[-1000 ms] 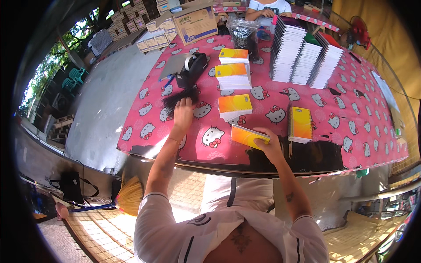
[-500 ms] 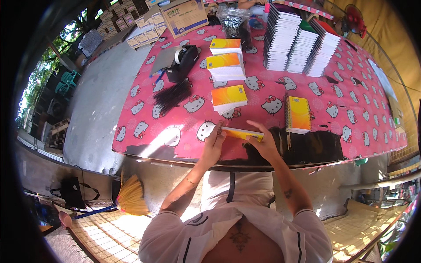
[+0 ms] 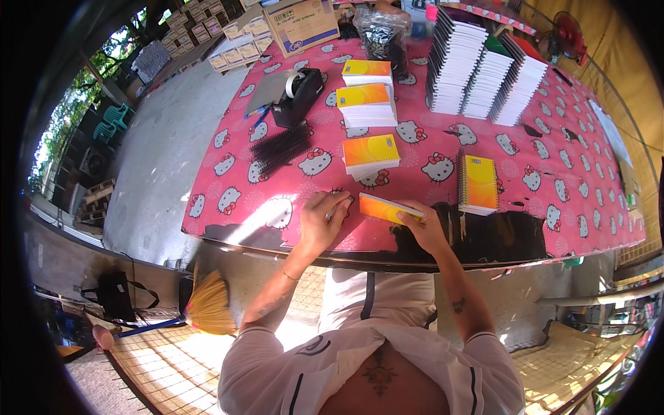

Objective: The person is inserting spiral wire coils into the pre-punched holes of small notebooks and aligning the pages.

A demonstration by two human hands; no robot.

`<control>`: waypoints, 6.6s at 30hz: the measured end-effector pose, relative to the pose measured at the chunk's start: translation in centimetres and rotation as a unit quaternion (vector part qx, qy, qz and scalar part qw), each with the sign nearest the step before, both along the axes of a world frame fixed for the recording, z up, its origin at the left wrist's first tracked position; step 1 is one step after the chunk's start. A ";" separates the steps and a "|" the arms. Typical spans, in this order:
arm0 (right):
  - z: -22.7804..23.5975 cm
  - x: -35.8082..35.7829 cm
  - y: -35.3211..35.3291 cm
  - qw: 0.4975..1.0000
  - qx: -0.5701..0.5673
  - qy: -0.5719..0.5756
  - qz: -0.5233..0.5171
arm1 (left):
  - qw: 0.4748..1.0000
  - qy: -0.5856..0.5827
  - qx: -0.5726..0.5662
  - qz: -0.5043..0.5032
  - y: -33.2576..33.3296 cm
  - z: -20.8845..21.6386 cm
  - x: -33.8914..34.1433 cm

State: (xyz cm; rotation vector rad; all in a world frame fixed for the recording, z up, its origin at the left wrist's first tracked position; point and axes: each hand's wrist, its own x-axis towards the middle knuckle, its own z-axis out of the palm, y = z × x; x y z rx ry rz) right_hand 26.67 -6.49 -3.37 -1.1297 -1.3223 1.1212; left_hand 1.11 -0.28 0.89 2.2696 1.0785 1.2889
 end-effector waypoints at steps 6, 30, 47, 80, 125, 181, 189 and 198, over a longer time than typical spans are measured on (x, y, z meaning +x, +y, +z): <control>0.3 0.2 -0.1 1.000 0.004 -0.009 0.020 | 0.999 0.021 -0.042 -0.019 0.9 0.5 -0.1; 3.4 -1.6 -1.8 0.997 0.042 0.011 -0.059 | 0.925 0.340 0.152 0.079 -4.0 -2.8 2.3; 2.8 -1.3 -2.7 1.000 -0.017 -0.011 -0.007 | 0.918 0.341 0.199 0.049 -2.0 0.4 5.2; 0.9 -0.5 -2.1 0.993 -0.003 -0.118 0.008 | 0.959 0.243 0.128 -0.061 -4.3 -0.1 7.6; 1.8 17.0 -5.6 0.941 0.077 -0.184 -0.274 | 0.904 0.100 0.173 -0.377 5.7 -2.3 24.0; 2.3 1.1 13.1 0.987 -0.037 -0.113 -0.107 | 0.989 0.120 0.079 -0.025 11.3 -1.4 7.2; 4.8 1.7 4.9 0.957 0.208 -0.155 -0.131 | 0.964 0.214 0.134 -0.089 4.1 3.6 7.0; 0.9 -0.4 2.0 0.996 0.030 0.065 -0.056 | 0.998 -0.044 -0.012 -0.048 -0.5 -3.6 7.7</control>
